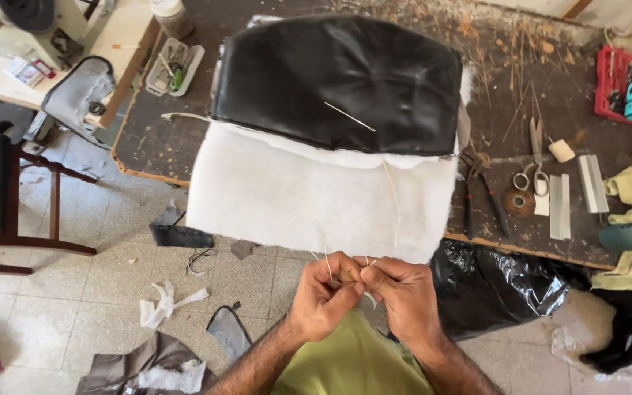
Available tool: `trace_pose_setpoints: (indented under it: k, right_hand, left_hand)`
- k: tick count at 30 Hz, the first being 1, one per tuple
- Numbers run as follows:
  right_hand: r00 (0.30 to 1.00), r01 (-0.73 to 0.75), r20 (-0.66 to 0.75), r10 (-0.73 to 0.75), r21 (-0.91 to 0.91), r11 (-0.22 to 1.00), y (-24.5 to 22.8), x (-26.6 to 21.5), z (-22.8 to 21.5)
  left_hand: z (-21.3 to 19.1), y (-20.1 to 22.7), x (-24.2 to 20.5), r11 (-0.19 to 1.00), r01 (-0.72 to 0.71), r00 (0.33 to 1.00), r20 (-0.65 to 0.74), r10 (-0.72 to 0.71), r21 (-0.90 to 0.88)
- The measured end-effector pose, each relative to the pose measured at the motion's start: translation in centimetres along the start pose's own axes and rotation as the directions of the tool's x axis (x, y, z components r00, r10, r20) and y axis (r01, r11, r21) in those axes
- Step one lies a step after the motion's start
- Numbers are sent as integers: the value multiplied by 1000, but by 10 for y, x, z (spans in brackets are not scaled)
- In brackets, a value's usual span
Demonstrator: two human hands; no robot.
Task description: Upholstering a seat cushion by pulling strings through foam and batting to secure the leather cover
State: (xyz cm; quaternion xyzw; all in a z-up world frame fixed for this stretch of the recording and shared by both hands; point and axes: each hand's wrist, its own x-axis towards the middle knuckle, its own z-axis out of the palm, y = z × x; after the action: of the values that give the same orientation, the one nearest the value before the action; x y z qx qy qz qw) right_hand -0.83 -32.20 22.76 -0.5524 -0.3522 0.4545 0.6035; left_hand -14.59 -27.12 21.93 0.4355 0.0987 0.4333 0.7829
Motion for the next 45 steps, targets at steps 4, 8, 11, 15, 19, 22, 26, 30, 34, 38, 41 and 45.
trace_pose_setpoints:
  k: [4,8,11,15,19,22,26,30,34,38,41,45]
  right_hand:
    - [981,-117,-164,102,-88,989,20,8,-31]
    - [973,-94,-224,49,-195,976,25,21,-63]
    - [980,-8,-199,-26,-168,986,35,32,-104]
    - [994,27,-111,-25,19,999,41,39,-146]
    - [998,48,-38,-52,-87,995,16,38,-144]
    - [978,-170,-153,140,-200,965,-2,39,-139]
    - [974,-215,-130,184,-284,935,-33,43,-120]
    - [980,-145,-162,116,-179,973,-33,51,-87]
    - [869,-474,-341,359,-366,800,-43,67,-36]
    - [937,-348,-273,217,-688,637,-34,82,17]
    - [978,-206,-177,106,-807,553,-19,84,48]
    - [1000,9,-5,-25,-859,511,-19,87,76]
  left_hand:
    - [0,-23,11,973,116,991,-83,-101,198]
    - [1,-40,26,954,248,967,-96,-235,167]
    - [-1,-23,55,689,560,828,-297,-475,460]
    - [-27,-13,109,1,316,930,-310,-200,949]
    - [-90,-55,222,-29,-127,990,128,63,992]
    - [-147,-93,286,-454,-261,965,215,-151,852]
    - [-191,-109,305,-430,-456,888,367,-278,779]
    - [-184,-85,282,-295,-395,912,331,-244,870]
    - [-87,24,201,402,-426,856,504,-109,810]
    - [-88,60,156,566,-169,884,378,-276,807]
    - [-110,69,136,563,-108,901,320,-292,819]
    - [-130,91,121,622,-36,915,276,-294,783]
